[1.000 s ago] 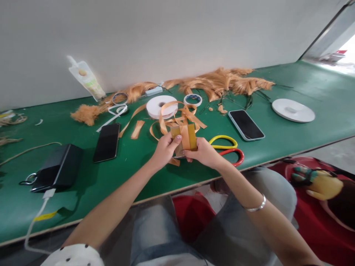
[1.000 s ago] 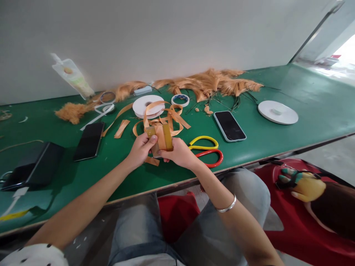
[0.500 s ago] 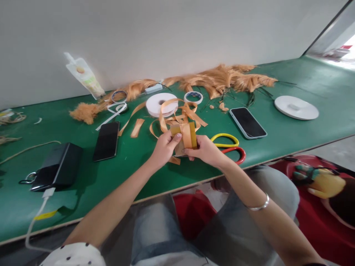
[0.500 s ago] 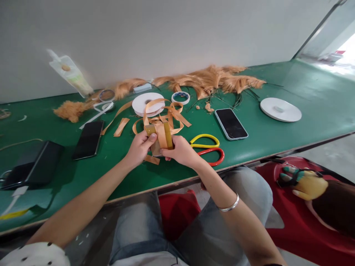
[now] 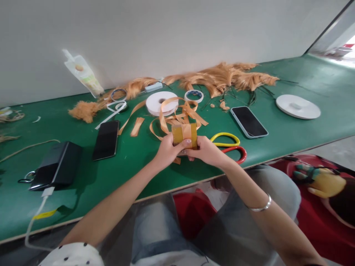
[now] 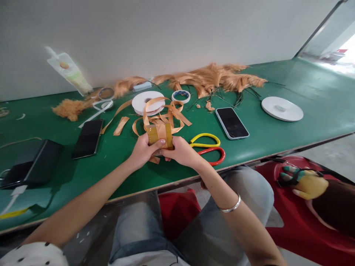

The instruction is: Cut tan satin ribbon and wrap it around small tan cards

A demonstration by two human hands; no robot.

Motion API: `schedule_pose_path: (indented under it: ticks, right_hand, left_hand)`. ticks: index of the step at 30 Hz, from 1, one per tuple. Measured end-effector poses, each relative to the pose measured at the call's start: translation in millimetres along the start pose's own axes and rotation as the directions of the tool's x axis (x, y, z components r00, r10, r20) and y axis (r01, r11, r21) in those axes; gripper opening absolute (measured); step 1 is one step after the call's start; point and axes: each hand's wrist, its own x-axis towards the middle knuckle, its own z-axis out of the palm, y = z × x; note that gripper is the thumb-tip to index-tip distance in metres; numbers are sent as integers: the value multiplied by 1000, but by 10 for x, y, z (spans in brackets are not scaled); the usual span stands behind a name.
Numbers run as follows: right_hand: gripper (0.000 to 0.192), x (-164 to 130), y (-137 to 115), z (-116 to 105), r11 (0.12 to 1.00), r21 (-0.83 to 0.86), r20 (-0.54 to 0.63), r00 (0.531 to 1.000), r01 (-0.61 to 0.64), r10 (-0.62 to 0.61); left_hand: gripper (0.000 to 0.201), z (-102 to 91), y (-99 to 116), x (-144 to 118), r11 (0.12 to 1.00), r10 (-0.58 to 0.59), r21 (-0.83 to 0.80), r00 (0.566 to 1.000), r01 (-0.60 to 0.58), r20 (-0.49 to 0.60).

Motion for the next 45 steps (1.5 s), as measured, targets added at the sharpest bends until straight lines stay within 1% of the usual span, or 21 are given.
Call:
schedule_pose_path:
  ticks: [1, 3, 5, 6, 7, 9, 12, 19, 24, 29, 33, 36, 40, 45]
  right_hand:
    - [14, -2, -7, -20, 1000, -8, 7, 1000, 14, -14]
    - [18, -12, -24, -78, 996, 43, -12, 997, 77, -76]
    - [31, -26, -39, -148, 977, 143, -62, 986, 160, -152]
    - [35, -32, -44, -181, 963, 183, -99, 979, 196, -181]
    - [35, -38, -48, -209, 955, 196, -135, 971, 222, -198]
    - [26, -42, -49, -247, 956, 167, -196, 959, 239, -206]
    - [18, -38, -44, -259, 966, 116, -239, 951, 229, -196]
    - [18, -28, -34, -247, 974, 39, -267, 941, 224, -206]
    - [21, -45, -49, -272, 973, 30, -258, 942, 229, -214]
    - [26, -56, -29, -284, 978, 89, -174, 970, 186, -169]
    - [28, -43, -21, -271, 981, 125, -165, 978, 150, -129]
    - [29, -41, -38, -259, 981, 128, -169, 978, 148, -126]
    - [29, -52, -60, -249, 981, 134, -184, 976, 144, -118]
    - [26, -60, -61, -239, 966, 222, -182, 979, 129, -89]
  left_hand:
    - [43, -4, -5, 0, 1000, 12, -3, 1000, -12, 12]
    - [41, -14, -10, -1, 998, 57, 22, 998, -57, 15]
    - [42, -19, -5, -4, 994, 81, 72, 996, -83, 21]
    - [43, -18, 2, -7, 992, 76, 97, 996, -80, 41]
    - [43, -15, 12, -10, 990, 62, 124, 995, -71, 74]
    - [40, -1, 35, -20, 983, 26, 178, 988, -53, 149]
    - [35, 26, 62, -35, 974, 5, 222, 979, -52, 206]
    - [32, 54, 45, -37, 972, -11, 233, 980, -37, 200]
    - [30, 49, 57, -48, 972, 28, 221, 978, -74, 205]
    - [26, 46, 48, -65, 973, 53, 205, 968, -105, 245]
    - [28, 41, 48, -72, 977, 21, 197, 962, -77, 271]
    - [28, 38, 57, -70, 981, 7, 185, 958, -62, 286]
    - [31, 38, 59, -57, 973, 6, 222, 963, -68, 270]
    - [42, 44, 44, -50, 946, 55, 299, 970, -126, 235]
